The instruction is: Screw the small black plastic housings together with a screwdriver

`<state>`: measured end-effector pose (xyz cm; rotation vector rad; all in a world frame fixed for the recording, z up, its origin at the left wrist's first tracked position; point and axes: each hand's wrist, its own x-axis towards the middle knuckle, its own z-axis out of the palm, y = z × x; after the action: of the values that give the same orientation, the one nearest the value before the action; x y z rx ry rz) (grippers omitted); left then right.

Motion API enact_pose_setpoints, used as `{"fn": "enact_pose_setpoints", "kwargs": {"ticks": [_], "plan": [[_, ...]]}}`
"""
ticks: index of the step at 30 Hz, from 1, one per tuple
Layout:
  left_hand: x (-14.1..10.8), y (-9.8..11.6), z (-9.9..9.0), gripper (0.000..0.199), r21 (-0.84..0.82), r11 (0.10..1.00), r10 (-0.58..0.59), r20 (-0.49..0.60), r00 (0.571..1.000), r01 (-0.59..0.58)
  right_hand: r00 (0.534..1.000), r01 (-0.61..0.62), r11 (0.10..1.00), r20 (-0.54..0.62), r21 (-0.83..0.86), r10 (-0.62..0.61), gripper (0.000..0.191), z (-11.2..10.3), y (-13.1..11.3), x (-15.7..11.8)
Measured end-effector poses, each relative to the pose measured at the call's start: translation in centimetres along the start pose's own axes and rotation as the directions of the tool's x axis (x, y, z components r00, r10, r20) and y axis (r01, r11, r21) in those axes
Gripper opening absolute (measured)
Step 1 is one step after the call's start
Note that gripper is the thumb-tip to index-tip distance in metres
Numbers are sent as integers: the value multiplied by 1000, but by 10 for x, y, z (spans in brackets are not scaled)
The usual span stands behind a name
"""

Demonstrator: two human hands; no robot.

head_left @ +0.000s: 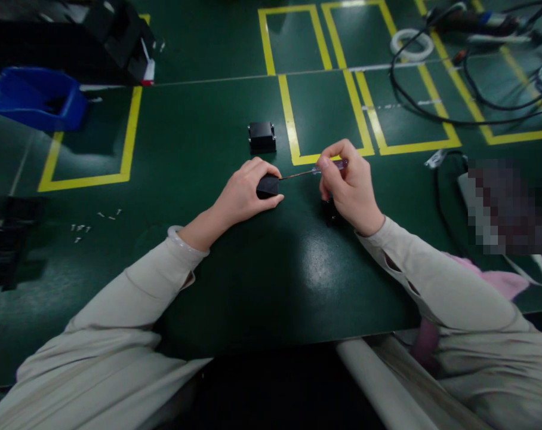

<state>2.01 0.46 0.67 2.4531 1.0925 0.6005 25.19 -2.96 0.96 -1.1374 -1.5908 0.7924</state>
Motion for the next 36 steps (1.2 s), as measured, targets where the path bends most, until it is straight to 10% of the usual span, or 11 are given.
{"fn": "enact_pose_setpoints", "kwargs": {"ticks": [36], "plan": [[0, 1, -1, 28, -6, 1000, 5, 0, 1000, -5, 1000, 11, 1000, 1, 12, -11, 33, 0, 0, 1]]}}
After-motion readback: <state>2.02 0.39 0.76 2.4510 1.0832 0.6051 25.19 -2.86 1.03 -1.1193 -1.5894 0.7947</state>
